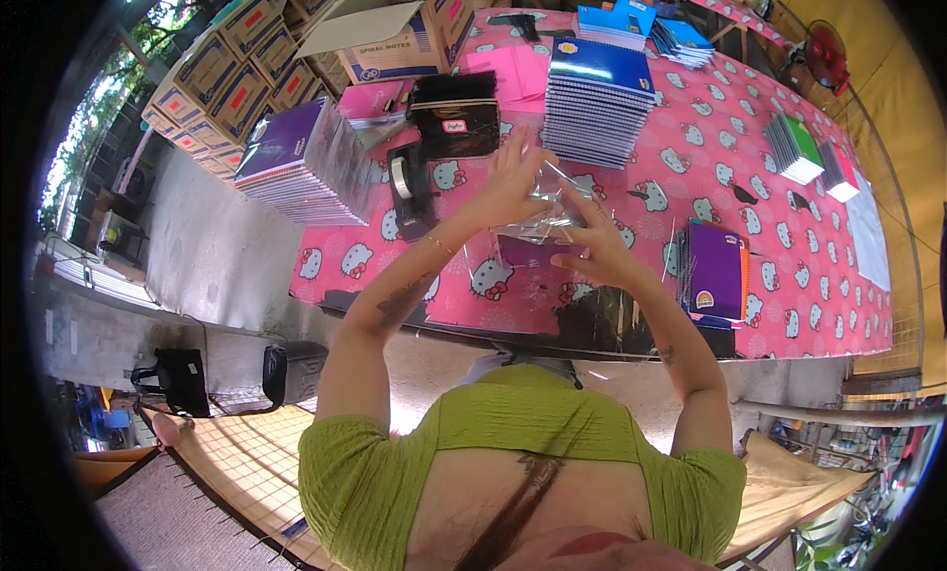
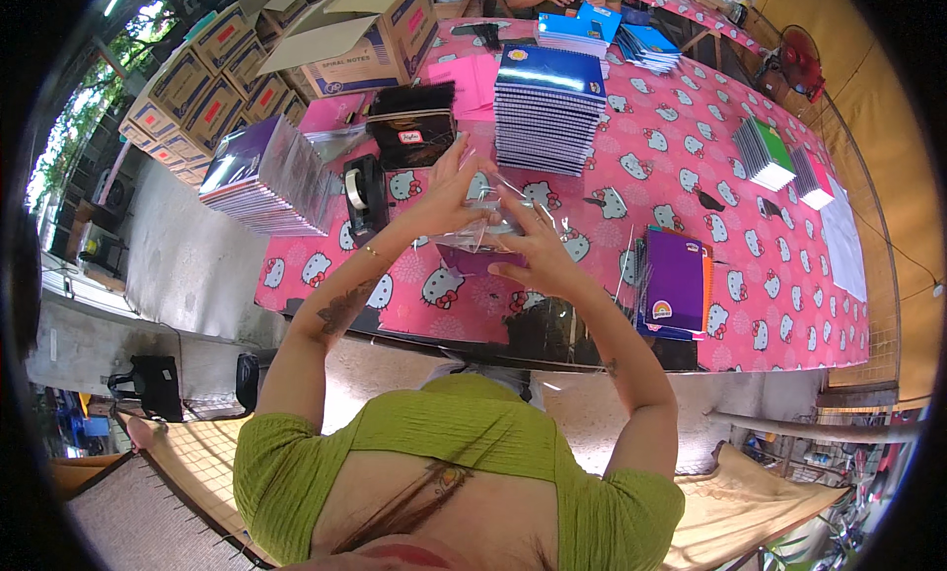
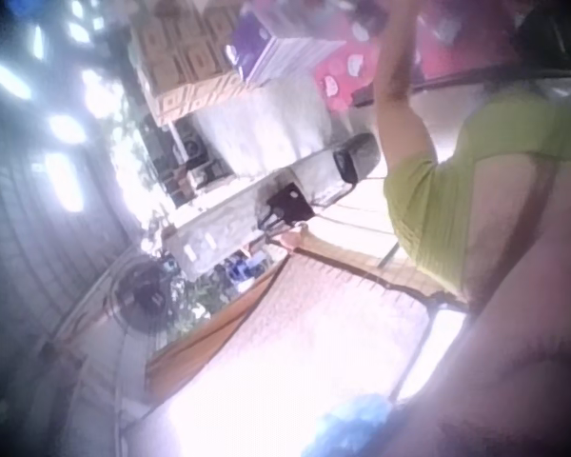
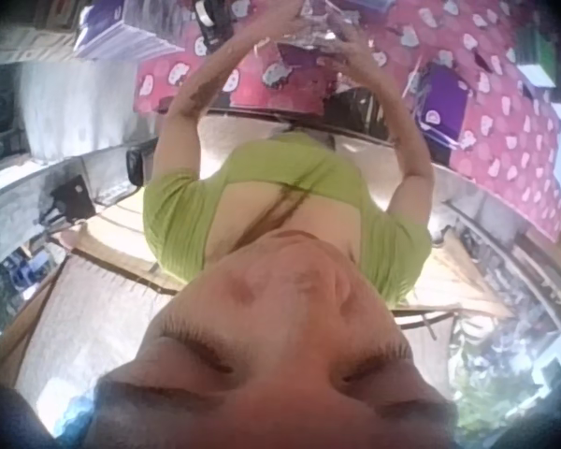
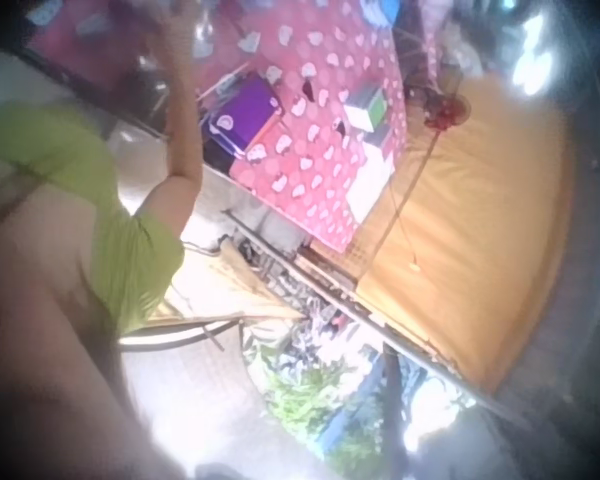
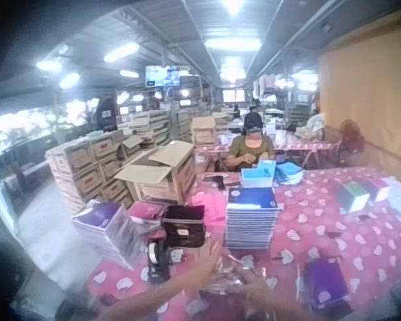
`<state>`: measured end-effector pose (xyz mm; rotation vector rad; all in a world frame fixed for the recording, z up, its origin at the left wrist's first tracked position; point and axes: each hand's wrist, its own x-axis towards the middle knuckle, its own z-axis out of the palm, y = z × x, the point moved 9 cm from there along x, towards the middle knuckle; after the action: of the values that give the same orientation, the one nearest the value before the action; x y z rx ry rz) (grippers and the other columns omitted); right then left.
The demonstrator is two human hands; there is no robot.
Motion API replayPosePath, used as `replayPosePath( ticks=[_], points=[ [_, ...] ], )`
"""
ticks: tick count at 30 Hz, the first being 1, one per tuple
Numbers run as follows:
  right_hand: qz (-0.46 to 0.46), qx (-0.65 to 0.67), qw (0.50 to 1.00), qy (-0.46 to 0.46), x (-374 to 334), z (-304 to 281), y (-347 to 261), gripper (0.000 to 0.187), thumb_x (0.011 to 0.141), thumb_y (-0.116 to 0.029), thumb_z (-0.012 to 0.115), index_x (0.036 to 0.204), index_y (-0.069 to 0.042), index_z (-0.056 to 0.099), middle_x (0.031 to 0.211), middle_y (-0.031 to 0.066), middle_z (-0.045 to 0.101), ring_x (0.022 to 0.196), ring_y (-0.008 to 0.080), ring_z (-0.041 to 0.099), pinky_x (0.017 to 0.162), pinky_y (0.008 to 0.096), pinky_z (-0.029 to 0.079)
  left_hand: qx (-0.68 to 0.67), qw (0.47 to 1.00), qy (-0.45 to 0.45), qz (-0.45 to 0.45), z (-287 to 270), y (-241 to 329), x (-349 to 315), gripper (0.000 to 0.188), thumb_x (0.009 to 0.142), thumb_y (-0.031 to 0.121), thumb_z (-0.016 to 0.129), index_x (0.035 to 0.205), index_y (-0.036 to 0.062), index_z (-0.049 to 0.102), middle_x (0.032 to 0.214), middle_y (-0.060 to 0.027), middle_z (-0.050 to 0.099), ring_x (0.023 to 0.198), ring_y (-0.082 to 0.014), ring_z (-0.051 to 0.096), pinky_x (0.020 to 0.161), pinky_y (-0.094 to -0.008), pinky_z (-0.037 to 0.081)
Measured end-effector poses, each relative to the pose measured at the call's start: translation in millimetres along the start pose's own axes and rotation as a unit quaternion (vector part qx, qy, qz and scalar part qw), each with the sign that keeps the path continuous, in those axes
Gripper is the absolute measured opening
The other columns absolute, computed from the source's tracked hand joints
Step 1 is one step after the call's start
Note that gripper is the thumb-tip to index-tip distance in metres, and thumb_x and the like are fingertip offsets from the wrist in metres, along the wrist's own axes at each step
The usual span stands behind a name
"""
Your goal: The person wraps notebooks in plastic film, secures them with tape, organizes them into stacks by color, and places them into a cardboard box.
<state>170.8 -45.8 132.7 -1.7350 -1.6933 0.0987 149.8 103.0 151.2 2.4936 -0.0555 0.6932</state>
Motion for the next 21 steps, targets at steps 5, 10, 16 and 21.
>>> replayPosePath(
  ticks=[5, 10, 16, 21],
  points=[
    [0.147, 0.246, 0.945, 0.157, 16.4, -26.3, 62.0, 0.05, 0.083, -0.039, 0.074, 0.12, -0.006, 0.066, 0.141, 0.0209, 0.045, 0.127, 0.0269, 0.049, 0.106, 0.043, 0.038, -0.102, 0.989, -0.095, 0.049, -51.7, 60.0, -2.4, 0.054, 0.074, 0.032, 0.081, 0.123, 0.0173, 0.062, 0.155, -0.0233, 0.026, 0.144, -0.0393, 0.023, 0.113, -0.0527, 0.023],
    [0.192, 0.279, 0.94, 0.025, 69.3, 1.2, 91.0, 0.051, 0.08, -0.032, 0.078, 0.114, 0.003, 0.065, 0.102, 0.0136, 0.069, 0.095, 0.0201, 0.065, 0.087, 0.0327, 0.051, -0.021, 0.992, -0.056, 0.112, -87.8, 118.8, 10.4, 0.019, 0.082, 0.014, 0.073, 0.1, 0.008, 0.071, 0.129, -0.0166, 0.058, 0.126, -0.0287, 0.051, 0.104, -0.0439, 0.04],
    [0.151, 0.25, 0.954, 0.067, 81.5, -26.8, 32.3, 0.042, 0.078, -0.019, 0.081, 0.112, -0.001, 0.065, 0.113, 0.0101, 0.066, 0.101, 0.0151, 0.061, 0.088, 0.0317, 0.049, -0.272, 0.935, -0.017, -0.226, -40.7, -44.1, -50.3, 0.037, 0.092, 0.016, 0.068, 0.124, -0.0029, 0.061, 0.117, -0.0101, 0.066, 0.105, -0.0147, 0.061, 0.093, -0.0295, 0.048],
    [0.166, 0.38, 0.909, -0.036, 73.9, -9.6, 68.0, 0.055, 0.076, -0.02, 0.083, 0.122, -0.003, 0.059, 0.138, 0.0131, 0.052, 0.121, 0.0214, 0.053, 0.102, 0.0365, 0.043, -0.387, 0.898, -0.113, -0.176, 8.1, -31.6, -38.1, 0.044, 0.092, 0.015, 0.067, 0.133, 0.0021, 0.058, 0.118, -0.0026, 0.066, 0.107, -0.0112, 0.059, 0.095, -0.0278, 0.046]
  ],
)
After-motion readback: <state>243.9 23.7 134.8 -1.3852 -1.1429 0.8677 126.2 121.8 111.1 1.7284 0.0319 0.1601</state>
